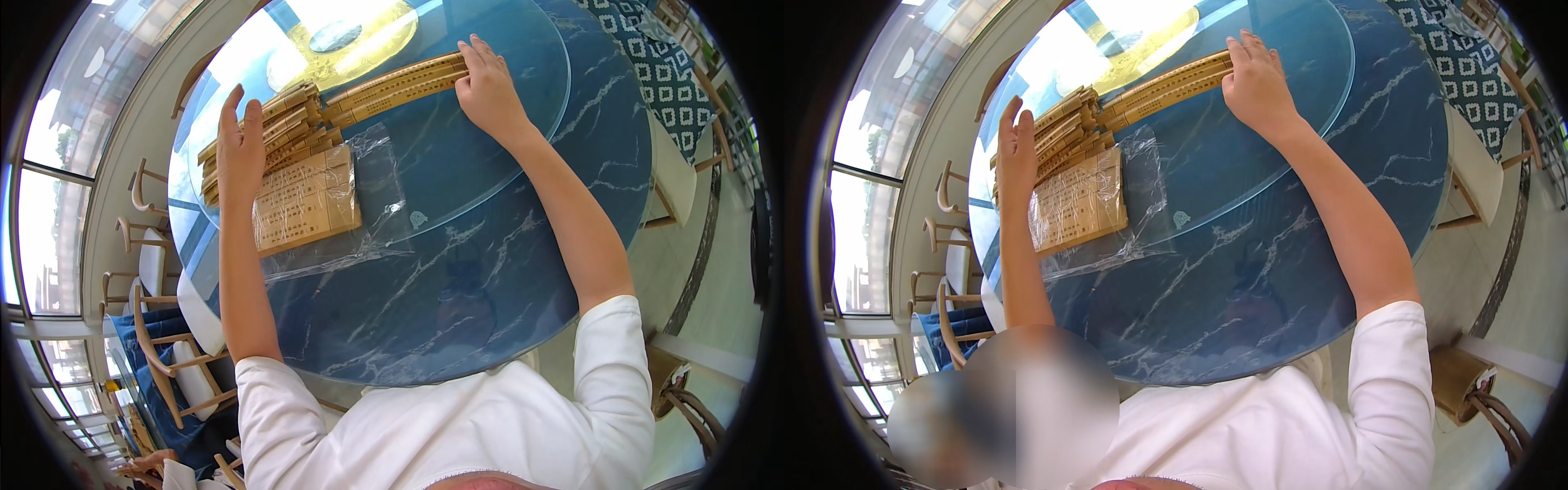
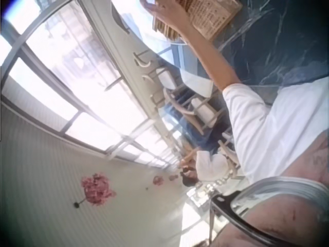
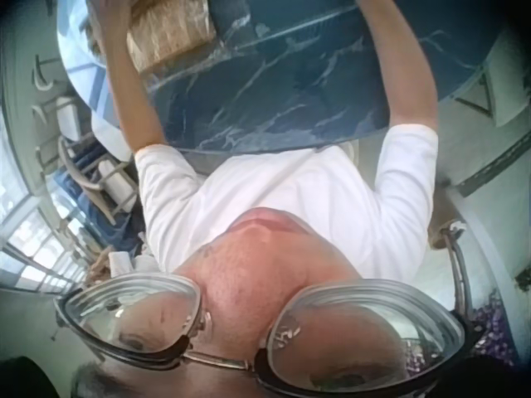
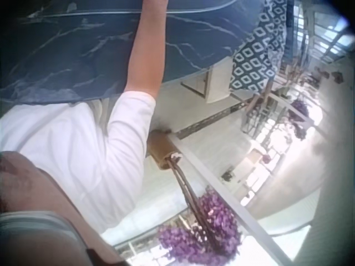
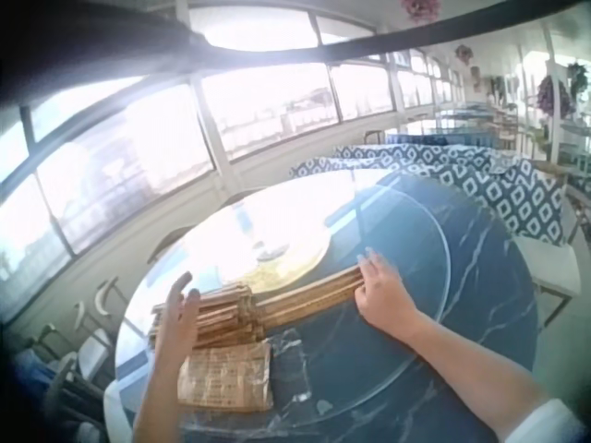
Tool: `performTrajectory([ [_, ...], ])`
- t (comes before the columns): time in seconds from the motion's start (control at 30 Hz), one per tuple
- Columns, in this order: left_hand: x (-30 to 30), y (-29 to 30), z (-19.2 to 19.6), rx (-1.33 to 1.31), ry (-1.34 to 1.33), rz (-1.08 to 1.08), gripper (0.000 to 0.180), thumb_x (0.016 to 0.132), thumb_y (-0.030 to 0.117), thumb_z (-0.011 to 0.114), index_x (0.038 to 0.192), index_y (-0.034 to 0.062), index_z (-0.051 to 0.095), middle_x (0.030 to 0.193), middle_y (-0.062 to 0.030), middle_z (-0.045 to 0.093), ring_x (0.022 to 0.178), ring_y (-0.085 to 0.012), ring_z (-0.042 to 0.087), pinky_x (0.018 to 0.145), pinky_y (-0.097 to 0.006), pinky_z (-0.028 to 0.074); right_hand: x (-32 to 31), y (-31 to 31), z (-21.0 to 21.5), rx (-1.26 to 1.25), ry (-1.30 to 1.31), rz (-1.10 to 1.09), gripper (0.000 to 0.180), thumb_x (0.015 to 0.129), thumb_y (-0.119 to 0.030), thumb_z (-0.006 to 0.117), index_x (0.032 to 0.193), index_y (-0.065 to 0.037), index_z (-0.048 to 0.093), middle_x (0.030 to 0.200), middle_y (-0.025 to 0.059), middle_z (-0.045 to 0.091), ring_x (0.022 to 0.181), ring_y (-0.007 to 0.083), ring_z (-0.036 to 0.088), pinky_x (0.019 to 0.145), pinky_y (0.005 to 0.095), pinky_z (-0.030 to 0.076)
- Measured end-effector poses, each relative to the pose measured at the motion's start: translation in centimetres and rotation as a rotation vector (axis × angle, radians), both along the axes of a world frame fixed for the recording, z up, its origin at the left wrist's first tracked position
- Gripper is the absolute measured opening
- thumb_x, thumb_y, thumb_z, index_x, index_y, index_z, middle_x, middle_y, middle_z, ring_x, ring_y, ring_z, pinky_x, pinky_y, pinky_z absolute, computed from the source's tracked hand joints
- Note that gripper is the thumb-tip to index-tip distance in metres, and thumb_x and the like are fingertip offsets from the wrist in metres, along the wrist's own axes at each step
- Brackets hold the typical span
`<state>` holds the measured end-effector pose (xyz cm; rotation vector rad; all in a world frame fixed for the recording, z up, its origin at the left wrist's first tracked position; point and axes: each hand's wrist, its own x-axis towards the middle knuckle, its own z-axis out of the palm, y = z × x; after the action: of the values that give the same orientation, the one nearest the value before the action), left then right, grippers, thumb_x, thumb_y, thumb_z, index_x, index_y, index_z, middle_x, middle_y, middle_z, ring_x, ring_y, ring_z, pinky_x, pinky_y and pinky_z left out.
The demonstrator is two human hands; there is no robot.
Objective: The person repeatedly picks up thin bamboo strips and small rectangular bamboo pieces from a table, aligns them, and inserts the strips into the pieces. The assembled units are placed into a plastic bag on the table.
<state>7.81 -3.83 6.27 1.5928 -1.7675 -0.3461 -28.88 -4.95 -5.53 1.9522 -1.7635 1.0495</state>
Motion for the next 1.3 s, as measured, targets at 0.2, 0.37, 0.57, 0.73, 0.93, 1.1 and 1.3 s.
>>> performTrajectory([
  [0.2,14.8,-2.4,-4.6,-0.011,-0.02,0.34,0.093,0.106,0.076,0.036,0.162,0.0028,0.042,0.163,-0.0246,0.046,0.152,-0.0422,0.044,0.125,-0.05,0.033,9.6,1.3,4.0,0.403,-0.822,0.508,0.071,0.104,-0.031,0.05,0.163,0.006,0.034,0.149,0.0302,0.058,0.145,0.0387,0.053,0.119,0.0407,0.042],
  [0.37,21.3,-5.3,-6.3,0.144,0.4,0.323,0.101,0.106,0.078,0.032,0.165,-0.0037,0.034,0.167,-0.0283,0.04,0.158,-0.0377,0.035,0.13,-0.044,0.026,17.5,-1.8,6.2,0.562,-1.161,0.557,0.077,0.109,-0.044,0.042,0.166,0.004,0.028,0.154,0.0286,0.053,0.141,0.0395,0.054,0.115,0.0461,0.044],
  [0.57,22.8,-7.1,-8.3,0.126,0.737,0.015,0.095,0.111,0.071,0.027,0.167,-0.0064,0.026,0.173,-0.0275,0.029,0.16,-0.034,0.032,0.132,-0.041,0.022,22.0,-4.7,7.5,0.772,-1.256,0.485,0.073,0.112,-0.054,0.038,0.167,-0.006,0.034,0.168,0.0208,0.039,0.155,0.0361,0.036,0.125,0.0494,0.029],
  [0.73,18.9,-5.9,-6.9,0.201,0.823,0.017,0.09,0.111,0.071,0.027,0.166,0.0002,0.036,0.165,-0.0235,0.045,0.148,-0.0305,0.049,0.122,-0.042,0.039,23.9,-4.2,8.5,0.834,-1.305,0.332,0.073,0.113,-0.054,0.036,0.168,-0.006,0.033,0.171,0.0207,0.035,0.157,0.0379,0.033,0.125,0.0523,0.029],
  [0.93,16.8,-5.0,-5.9,0.211,0.759,0.099,0.078,0.113,0.064,0.034,0.161,0.0047,0.049,0.152,-0.0171,0.059,0.135,-0.0263,0.06,0.11,-0.039,0.05,24.4,-5.0,6.3,0.768,-1.228,0.397,0.07,0.112,-0.047,0.034,0.166,-0.002,0.029,0.163,0.0253,0.044,0.144,0.0409,0.05,0.117,0.0509,0.043],
  [1.1,17.4,-5.5,-5.9,0.229,0.853,0.116,0.072,0.114,0.061,0.035,0.159,0.0087,0.053,0.148,-0.0157,0.062,0.13,-0.0257,0.063,0.107,-0.039,0.052,26.0,-4.6,6.9,0.793,-1.162,0.311,0.066,0.112,-0.044,0.033,0.163,-0.003,0.033,0.16,0.0237,0.047,0.141,0.0407,0.053,0.114,0.0517,0.045],
  [1.3,17.4,-6.0,-5.6,0.254,0.737,0.136,0.073,0.113,0.062,0.034,0.16,0.0074,0.052,0.151,-0.0171,0.06,0.134,-0.0266,0.06,0.111,-0.039,0.049,25.3,-4.6,7.0,0.749,-1.217,0.329,0.067,0.112,-0.046,0.035,0.162,-0.001,0.034,0.144,0.023,0.059,0.126,0.0369,0.061,0.109,0.0495,0.048],
])
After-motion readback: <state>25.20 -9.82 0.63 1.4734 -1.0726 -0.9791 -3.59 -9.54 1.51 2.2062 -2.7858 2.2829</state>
